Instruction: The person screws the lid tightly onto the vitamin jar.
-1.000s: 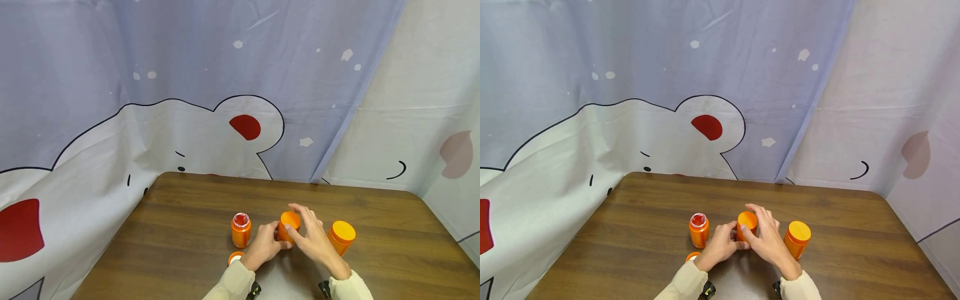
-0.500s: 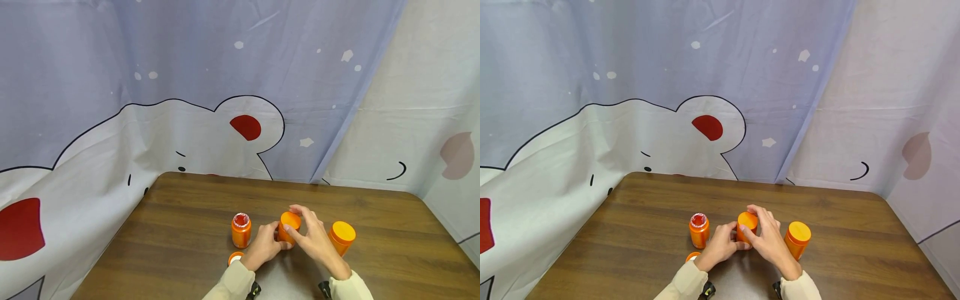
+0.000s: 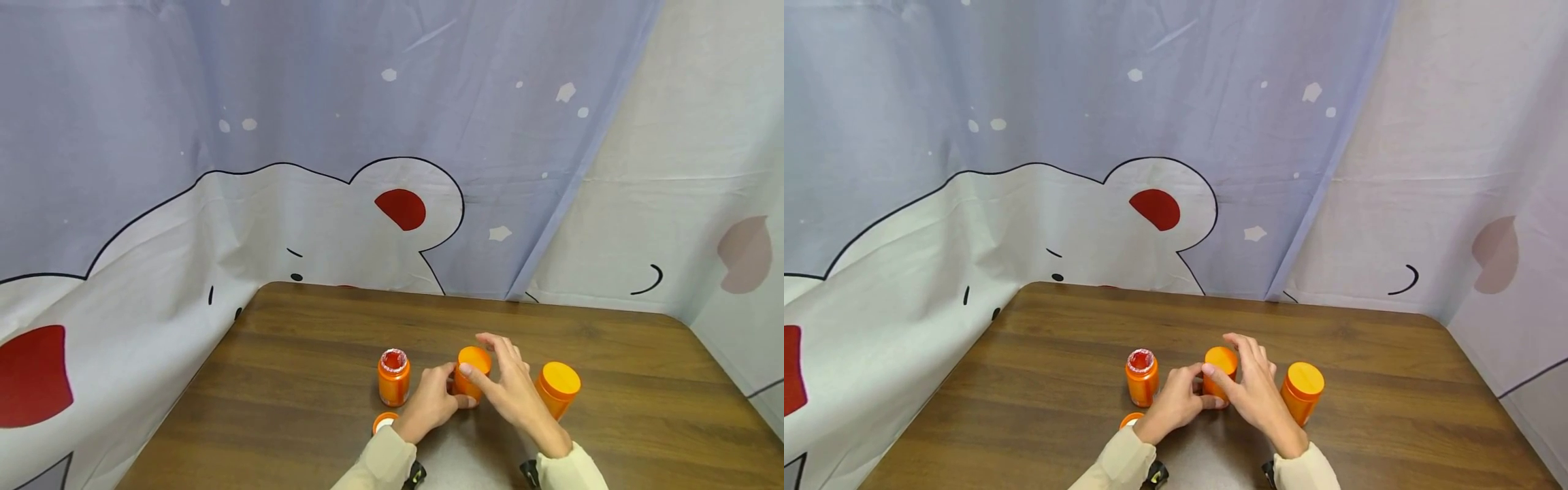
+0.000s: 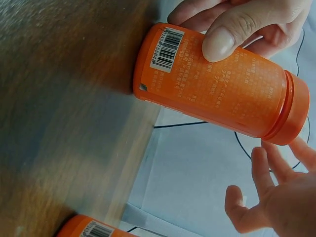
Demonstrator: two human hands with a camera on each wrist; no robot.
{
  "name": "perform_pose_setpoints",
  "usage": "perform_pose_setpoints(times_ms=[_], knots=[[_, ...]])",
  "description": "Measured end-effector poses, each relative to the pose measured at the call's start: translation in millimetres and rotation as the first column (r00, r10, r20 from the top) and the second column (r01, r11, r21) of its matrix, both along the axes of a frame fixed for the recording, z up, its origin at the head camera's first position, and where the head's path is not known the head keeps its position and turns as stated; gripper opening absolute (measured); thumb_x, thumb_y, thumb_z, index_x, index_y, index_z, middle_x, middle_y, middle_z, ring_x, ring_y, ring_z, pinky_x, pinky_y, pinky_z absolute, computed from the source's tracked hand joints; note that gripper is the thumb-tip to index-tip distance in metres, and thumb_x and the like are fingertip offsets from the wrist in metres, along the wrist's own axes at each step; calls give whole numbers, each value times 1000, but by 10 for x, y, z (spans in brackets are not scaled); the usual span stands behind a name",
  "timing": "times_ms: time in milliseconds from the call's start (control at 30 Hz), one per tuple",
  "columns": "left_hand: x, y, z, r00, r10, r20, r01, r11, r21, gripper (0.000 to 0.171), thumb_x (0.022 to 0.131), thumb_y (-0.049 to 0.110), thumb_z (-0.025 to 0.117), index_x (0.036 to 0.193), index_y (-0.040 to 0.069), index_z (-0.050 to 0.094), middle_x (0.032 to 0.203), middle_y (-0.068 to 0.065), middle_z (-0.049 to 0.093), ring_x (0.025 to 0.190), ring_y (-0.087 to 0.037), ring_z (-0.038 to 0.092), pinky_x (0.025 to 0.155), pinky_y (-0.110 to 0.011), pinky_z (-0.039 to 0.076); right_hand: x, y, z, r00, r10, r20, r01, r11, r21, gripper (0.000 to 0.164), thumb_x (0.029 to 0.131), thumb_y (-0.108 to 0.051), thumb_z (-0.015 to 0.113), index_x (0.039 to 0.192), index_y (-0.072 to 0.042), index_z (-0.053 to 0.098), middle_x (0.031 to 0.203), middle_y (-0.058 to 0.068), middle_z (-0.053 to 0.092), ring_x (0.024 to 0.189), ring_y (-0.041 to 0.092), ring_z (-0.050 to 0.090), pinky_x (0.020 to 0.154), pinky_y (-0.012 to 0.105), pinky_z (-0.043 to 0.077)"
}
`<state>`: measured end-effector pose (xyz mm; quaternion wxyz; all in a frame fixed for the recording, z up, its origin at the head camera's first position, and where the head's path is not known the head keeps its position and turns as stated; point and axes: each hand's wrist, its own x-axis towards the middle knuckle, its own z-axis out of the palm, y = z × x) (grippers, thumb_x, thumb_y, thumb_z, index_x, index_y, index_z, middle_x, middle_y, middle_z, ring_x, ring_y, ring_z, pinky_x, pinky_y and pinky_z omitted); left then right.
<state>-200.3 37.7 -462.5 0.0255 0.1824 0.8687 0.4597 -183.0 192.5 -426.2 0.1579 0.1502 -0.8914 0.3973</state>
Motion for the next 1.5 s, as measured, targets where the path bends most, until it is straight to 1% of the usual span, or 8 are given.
perform_pose_setpoints(times_ms=[167, 433, 567, 733, 900, 1067, 1367, 1500], knots=[[-3, 3, -9, 1000, 0, -26, 0, 1000, 3, 46, 70, 23, 80, 109, 7, 62, 94, 2, 67, 77, -6, 59, 70, -21, 48, 27, -11, 24, 999, 29, -19, -29, 999, -19, 43, 88, -34, 61, 126, -20, 47, 120, -3, 51, 111, 21, 44, 84, 44, 26], [-6, -3, -7, 999, 1, -32, -1, 1000, 20, 43, 70, 22, 80, 107, 8, 63, 93, 1, 67, 77, -6, 60, 71, -21, 49, 15, 16, 37, 992, 90, -89, -93, 995, -38, 46, 81, -13, 68, 123, -16, 50, 116, -4, 56, 106, 16, 47, 90, 45, 30], [-10, -4, -2, 1000, -1, -25, 1, 1000, 14, 44, 70, 23, 80, 107, 7, 62, 95, 0, 67, 78, -6, 61, 71, -21, 49, 5, 24, 41, 992, 83, -93, -86, 996, -35, 45, 81, -16, 69, 122, -15, 50, 115, 1, 58, 103, 18, 48, 89, 46, 31], [-11, -7, 1, 999, 3, -33, -3, 1000, -5, 44, 70, 25, 80, 106, 7, 62, 93, 1, 67, 76, -6, 60, 71, -22, 49, -2, 7, 33, 995, 38, -96, -41, 999, -22, 45, 80, -24, 72, 119, -14, 52, 113, 4, 60, 102, 20, 49, 86, 46, 29], [-13, -8, -3, 1000, 1, -26, -2, 1000, -10, 44, 70, 24, 80, 107, 8, 62, 92, 2, 66, 75, -6, 58, 70, -21, 48, -5, -10, 20, 996, -1, -93, 0, 1000, -16, 48, 77, -30, 74, 117, -14, 53, 109, 1, 59, 102, 19, 49, 85, 45, 26], [-15, -7, -9, 1000, 5, -25, -5, 1000, -11, 45, 70, 25, 80, 107, 7, 62, 92, 2, 66, 76, -6, 59, 70, -21, 48, -2, -10, 11, 997, -15, -73, 14, 1000, -15, 50, 79, -35, 71, 122, -17, 51, 115, -1, 56, 108, 22, 47, 88, 48, 25], [-13, 1, -16, 1000, -6, -13, 5, 1000, -13, 45, 71, 24, 79, 110, 8, 62, 96, 1, 67, 79, -6, 60, 72, -22, 49, 16, -3, -10, 993, 49, -109, -51, 999, -13, 48, 82, -18, 67, 127, -16, 50, 117, 3, 59, 106, 19, 48, 86, 47, 27], [-17, 1, -21, 1000, -8, -13, 7, 1000, -20, 44, 71, 25, 79, 109, 8, 62, 96, 1, 67, 78, -6, 59, 72, -22, 49, 12, -1, -19, 993, 52, -107, -54, 998, -15, 48, 81, -17, 68, 127, -16, 50, 115, 3, 60, 106, 19, 48, 86, 47, 27]])
